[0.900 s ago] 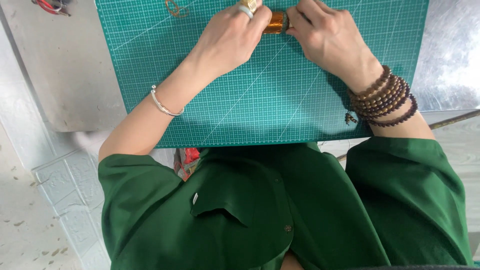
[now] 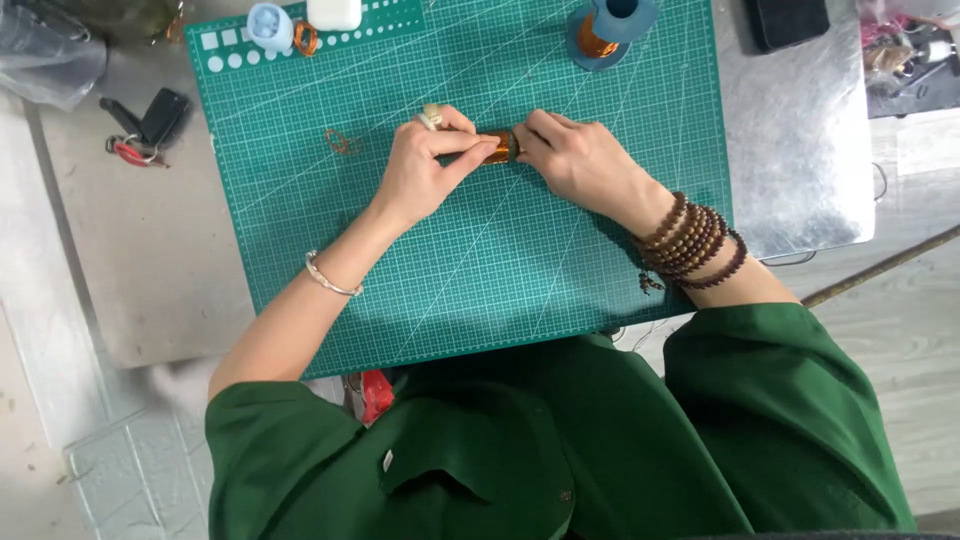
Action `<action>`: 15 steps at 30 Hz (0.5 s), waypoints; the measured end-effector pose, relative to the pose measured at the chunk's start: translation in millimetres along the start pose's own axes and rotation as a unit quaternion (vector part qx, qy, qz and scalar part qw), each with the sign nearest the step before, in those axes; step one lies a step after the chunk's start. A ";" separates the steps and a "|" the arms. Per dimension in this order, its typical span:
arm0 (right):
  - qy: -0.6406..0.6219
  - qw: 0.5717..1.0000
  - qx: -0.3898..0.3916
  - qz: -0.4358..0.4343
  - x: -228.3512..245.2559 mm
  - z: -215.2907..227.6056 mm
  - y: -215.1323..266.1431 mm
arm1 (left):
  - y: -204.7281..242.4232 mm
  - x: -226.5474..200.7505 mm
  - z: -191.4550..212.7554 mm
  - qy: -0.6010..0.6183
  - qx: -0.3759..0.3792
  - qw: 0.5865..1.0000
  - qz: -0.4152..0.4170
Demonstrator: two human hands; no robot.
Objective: The person winds copper wire around a cylindrical object on a green cutting mat. They use both hands to wrap the wire tightly and evenly around the object's body.
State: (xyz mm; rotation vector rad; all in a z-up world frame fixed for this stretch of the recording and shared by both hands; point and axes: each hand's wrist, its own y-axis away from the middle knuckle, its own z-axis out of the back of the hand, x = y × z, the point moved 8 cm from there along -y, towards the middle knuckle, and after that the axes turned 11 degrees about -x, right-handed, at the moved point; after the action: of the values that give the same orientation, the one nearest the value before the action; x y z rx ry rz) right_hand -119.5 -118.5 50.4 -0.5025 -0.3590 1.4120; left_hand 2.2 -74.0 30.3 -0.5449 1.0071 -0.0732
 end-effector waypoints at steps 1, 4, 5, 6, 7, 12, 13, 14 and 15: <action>0.001 1.000 0.002 -0.002 -0.9 1.5 0.1 | -1.6 -1.2 1.3 -0.015 -0.023 1.000 -0.012; -0.010 1.000 -0.017 0.004 -1.4 0.9 1.1 | -9.8 -21.8 0.8 0.037 -0.002 0.999 0.013; -0.003 1.000 -0.015 -0.002 -3.6 1.1 1.7 | -8.5 -18.6 -0.1 0.042 0.003 0.999 0.009; -0.013 1.000 -0.024 0.002 -3.7 2.7 2.1 | -7.1 -11.8 -1.0 0.051 0.008 0.998 0.026; -0.026 0.999 -0.033 0.008 -2.4 3.4 1.8 | -4.1 -4.7 -0.4 0.058 0.011 0.997 0.046; -0.023 0.999 -0.039 0.014 0.0 6.9 1.6 | 1.9 3.9 -8.2 -0.104 0.015 0.994 -0.041; -0.010 0.999 -0.045 0.018 0.8 7.2 -1.0 | 3.8 1.3 -8.8 -0.170 0.007 0.982 -0.087; -0.015 0.999 -0.046 0.022 1.3 6.5 -0.9 | 2.1 2.0 -9.7 -0.175 0.004 0.981 -0.084; -0.009 0.998 -0.051 0.020 1.4 5.9 -0.8 | 3.2 -8.7 -11.7 -0.265 -0.012 0.949 -0.171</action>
State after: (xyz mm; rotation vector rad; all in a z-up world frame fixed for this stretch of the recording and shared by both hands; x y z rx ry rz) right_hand -121.7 -116.5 55.7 -0.5833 -0.4386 1.4429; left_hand -12.7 -73.3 30.8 -0.7109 0.3819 -0.2111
